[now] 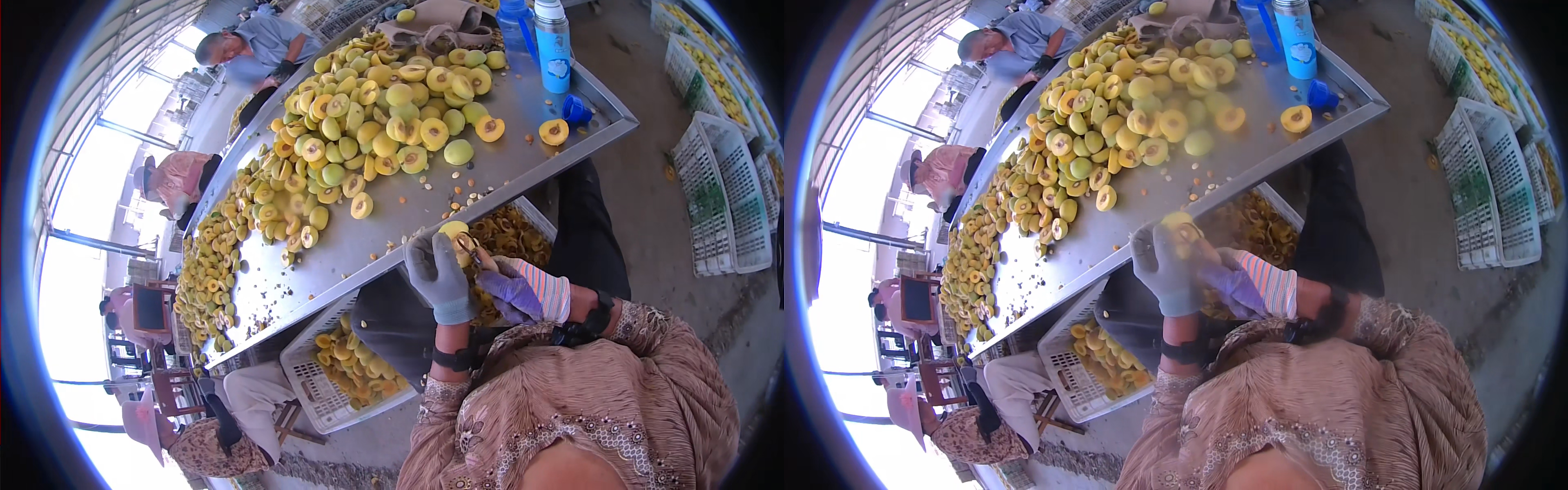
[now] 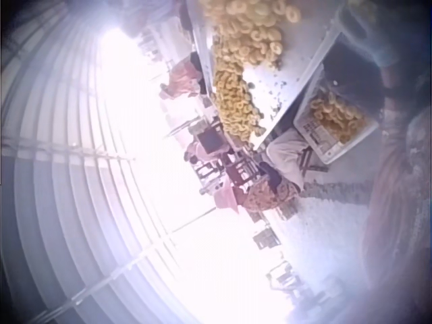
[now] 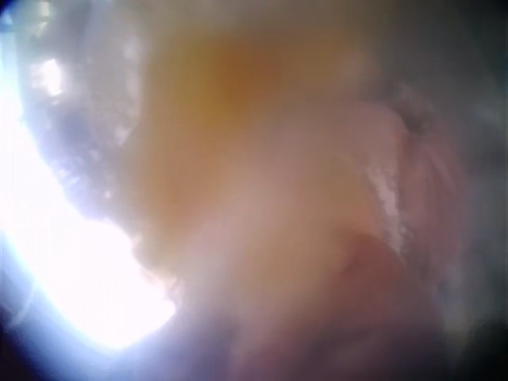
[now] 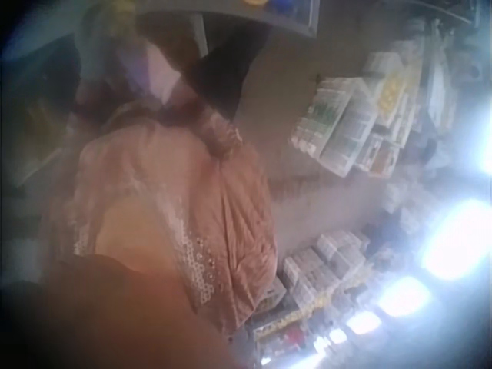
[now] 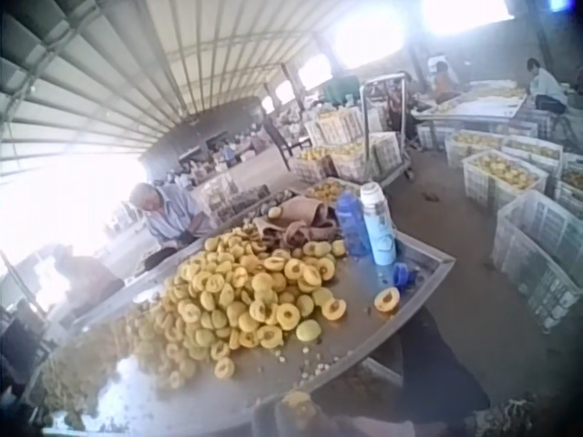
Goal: The person sorts fruit by picking up halves from a pile on a metal table, removing pits or defects with a small tool, and placing the processed fruit into a crate below the table.
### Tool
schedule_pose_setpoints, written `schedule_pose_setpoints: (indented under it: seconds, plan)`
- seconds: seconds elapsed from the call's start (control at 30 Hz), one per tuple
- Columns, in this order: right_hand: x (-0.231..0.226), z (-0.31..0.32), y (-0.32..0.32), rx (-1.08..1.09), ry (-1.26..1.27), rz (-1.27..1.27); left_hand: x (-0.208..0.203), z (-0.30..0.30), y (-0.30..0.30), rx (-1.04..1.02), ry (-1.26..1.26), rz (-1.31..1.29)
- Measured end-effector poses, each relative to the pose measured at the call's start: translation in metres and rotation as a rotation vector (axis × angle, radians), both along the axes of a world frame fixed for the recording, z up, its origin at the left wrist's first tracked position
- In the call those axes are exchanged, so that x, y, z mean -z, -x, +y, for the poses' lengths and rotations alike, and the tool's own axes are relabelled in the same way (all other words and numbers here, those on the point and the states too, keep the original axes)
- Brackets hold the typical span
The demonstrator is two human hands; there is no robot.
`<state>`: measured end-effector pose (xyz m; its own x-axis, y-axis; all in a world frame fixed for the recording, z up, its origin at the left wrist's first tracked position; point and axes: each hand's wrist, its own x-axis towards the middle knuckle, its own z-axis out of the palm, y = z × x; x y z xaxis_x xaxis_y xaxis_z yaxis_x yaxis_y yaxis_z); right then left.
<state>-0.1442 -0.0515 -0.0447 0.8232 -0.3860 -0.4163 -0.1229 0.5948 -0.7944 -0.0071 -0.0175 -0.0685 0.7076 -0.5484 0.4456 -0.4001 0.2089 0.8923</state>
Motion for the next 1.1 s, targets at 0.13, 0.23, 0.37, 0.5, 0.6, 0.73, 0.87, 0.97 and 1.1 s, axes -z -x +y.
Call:
schedule_pose_setpoints:
  seconds: [0.13, 0.23, 0.37, 0.5, 0.6, 0.73, 0.87, 0.97, 1.1]
  plan:
    - [0.002, 0.000, 0.002, -0.047, -0.070, -0.066, 0.007, 0.003, -0.002, -0.043, -0.042, -0.081]
    - [-0.005, -0.004, 0.004, -0.135, -0.112, -0.098, 0.005, 0.004, -0.002, -0.041, -0.024, -0.051]
    - [0.004, -0.004, 0.006, -0.172, -0.094, -0.154, 0.006, 0.007, -0.001, -0.053, -0.030, -0.110]
    - [0.005, -0.008, 0.003, -0.236, -0.019, -0.110, 0.006, 0.014, -0.007, -0.036, -0.045, -0.197]
    - [0.018, -0.010, 0.003, -0.235, -0.071, -0.168, -0.017, 0.013, 0.004, 0.023, -0.058, -0.329]
    - [0.003, -0.004, 0.002, -0.215, 0.107, -0.077, -0.029, 0.014, 0.006, 0.284, -0.036, 0.427]
    - [-0.007, 0.001, 0.004, -0.178, -0.129, -0.148, -0.020, 0.013, 0.009, 0.108, -0.023, 0.227]
    - [-0.015, -0.004, 0.003, -0.232, -0.016, -0.060, -0.020, 0.013, 0.010, 0.073, -0.026, 0.159]
    - [-0.003, -0.009, 0.004, -0.259, 0.085, -0.041, -0.029, 0.012, 0.010, 0.159, -0.099, 0.117]
